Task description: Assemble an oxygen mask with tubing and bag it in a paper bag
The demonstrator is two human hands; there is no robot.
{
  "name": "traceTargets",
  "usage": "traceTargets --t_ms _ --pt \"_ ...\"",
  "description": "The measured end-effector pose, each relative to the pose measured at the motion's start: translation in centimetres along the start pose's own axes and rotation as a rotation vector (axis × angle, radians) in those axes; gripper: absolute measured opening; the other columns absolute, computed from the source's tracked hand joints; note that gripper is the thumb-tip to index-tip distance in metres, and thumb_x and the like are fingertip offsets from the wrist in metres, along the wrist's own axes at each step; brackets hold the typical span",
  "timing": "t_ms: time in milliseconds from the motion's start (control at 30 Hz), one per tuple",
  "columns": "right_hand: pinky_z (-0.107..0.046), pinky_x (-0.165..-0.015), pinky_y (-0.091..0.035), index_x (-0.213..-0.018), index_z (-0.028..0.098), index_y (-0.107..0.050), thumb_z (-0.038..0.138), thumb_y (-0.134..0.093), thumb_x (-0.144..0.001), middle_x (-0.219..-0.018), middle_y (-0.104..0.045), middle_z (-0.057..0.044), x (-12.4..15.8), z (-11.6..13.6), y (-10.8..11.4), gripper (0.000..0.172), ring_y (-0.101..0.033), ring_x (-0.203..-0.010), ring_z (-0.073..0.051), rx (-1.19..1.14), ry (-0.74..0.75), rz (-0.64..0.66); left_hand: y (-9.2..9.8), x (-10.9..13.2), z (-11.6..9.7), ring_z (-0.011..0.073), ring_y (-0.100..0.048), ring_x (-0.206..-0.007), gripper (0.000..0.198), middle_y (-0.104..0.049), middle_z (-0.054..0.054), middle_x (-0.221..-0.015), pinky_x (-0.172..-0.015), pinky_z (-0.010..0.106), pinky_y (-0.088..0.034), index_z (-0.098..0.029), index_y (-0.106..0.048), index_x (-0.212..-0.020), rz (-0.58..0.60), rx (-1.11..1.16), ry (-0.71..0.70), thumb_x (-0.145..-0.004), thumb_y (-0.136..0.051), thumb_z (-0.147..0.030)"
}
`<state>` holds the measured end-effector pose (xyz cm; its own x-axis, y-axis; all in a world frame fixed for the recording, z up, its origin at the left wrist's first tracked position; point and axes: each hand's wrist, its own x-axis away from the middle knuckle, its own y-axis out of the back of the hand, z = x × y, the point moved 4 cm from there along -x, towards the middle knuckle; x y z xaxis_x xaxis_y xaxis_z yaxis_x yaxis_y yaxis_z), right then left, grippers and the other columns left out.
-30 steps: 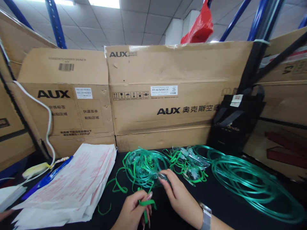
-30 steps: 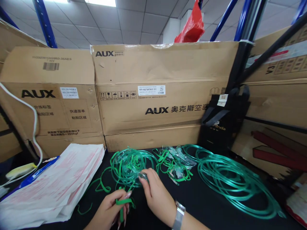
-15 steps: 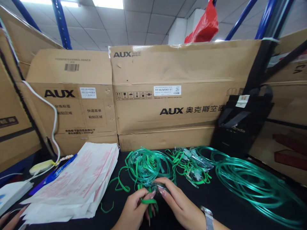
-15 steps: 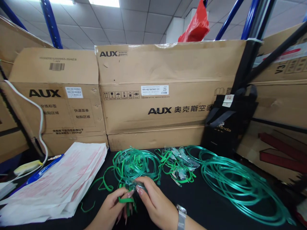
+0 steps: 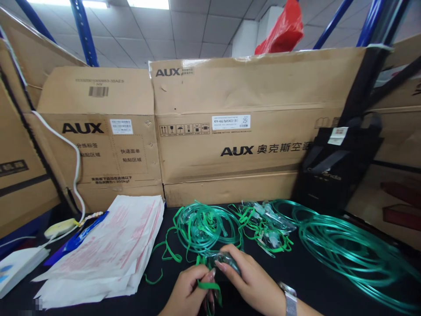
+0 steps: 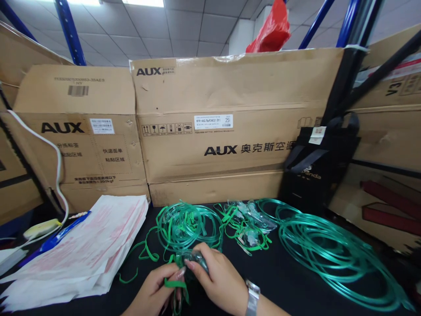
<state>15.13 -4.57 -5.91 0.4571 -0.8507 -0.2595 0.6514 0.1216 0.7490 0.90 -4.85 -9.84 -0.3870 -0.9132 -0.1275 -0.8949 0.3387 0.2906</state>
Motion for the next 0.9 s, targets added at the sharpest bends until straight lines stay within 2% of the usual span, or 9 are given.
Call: traceTargets --t_ms 100,200,400,667,767,900 --pt "-0.028 -0.068 -0.044 -0.094 0.022 -0.048 0.032 -0.038 -0.090 -0.084 -0.061 -0.003 0.0 -0.1 -0.3 0.015 -0.057 -0.080 -0.018 0.054 0.000 -0.043 0.3 0.3 -0.2 0.0144 -0.050 -0.055 0.046 -0.053 0.002 -0.053 -0.054 0.023 -0.037 -0.018 -0.052 -0.056 -0.029 -0.107 -0.073 -0.084 -0.035 -0.050" --pt "-0.032 -0.075 -0.044 -0.100 0.022 -0.047 0.028 -0.040 -0.090 -0.092 -0.062 -0.004 0.0 0.0 -0.5 0.014 -0.057 -0.085 -0.020 0.121 0.060 -0.093 0.4 0.5 -0.1 0.0150 -0.051 -0.055 0.044 -0.056 0.003 -0.053 -0.056 0.024 -0.037 -0.018 -0.053 -0.056 -0.028 -0.168 -0.137 -0.086 -0.035 -0.045" --pt "-0.038 -0.079 -0.044 -0.099 0.021 -0.048 0.026 -0.040 -0.089 -0.092 -0.063 -0.007 -0.1 0.5 -0.2 0.013 -0.059 -0.085 -0.023 0.289 0.155 -0.206 0.2 0.7 0.3 0.0143 -0.049 -0.051 0.044 -0.052 0.002 -0.049 -0.054 0.024 -0.035 -0.019 -0.050 -0.052 -0.153 -0.197 -0.229 -0.086 -0.036 -0.043" --pt "-0.041 -0.081 -0.041 -0.100 0.021 -0.047 0.031 -0.036 -0.091 -0.088 -0.064 -0.007 -0.2 0.1 1.0 0.017 -0.061 -0.082 -0.022 0.365 0.096 -0.334 0.4 1.3 -0.8 0.0131 -0.047 -0.050 0.042 -0.050 0.002 -0.050 -0.053 0.024 -0.033 -0.019 -0.048 -0.051 -0.189 -0.225 -0.307 -0.087 -0.037 -0.038" --pt "-0.039 -0.081 -0.041 -0.099 0.021 -0.048 0.032 -0.037 -0.091 -0.088 -0.064 -0.006 -0.3 0.0 1.4 0.018 -0.060 -0.081 -0.022 0.353 0.071 -0.358 0.5 1.3 -1.0 0.0128 -0.047 -0.051 0.042 -0.050 0.002 -0.052 -0.053 0.023 -0.034 -0.019 -0.049 -0.052 -0.190 -0.199 -0.285 -0.087 -0.038 -0.039" --pt "-0.035 -0.075 -0.044 -0.097 0.021 -0.049 0.032 -0.037 -0.091 -0.089 -0.063 -0.004 -0.5 -0.3 1.1 0.017 -0.058 -0.080 -0.020 0.268 0.043 -0.256 0.3 0.6 -0.4 0.0122 -0.048 -0.053 0.044 -0.052 0.001 -0.055 -0.052 0.021 -0.036 -0.017 -0.053 -0.056 -0.130 -0.097 -0.132 -0.085 -0.037 -0.046"
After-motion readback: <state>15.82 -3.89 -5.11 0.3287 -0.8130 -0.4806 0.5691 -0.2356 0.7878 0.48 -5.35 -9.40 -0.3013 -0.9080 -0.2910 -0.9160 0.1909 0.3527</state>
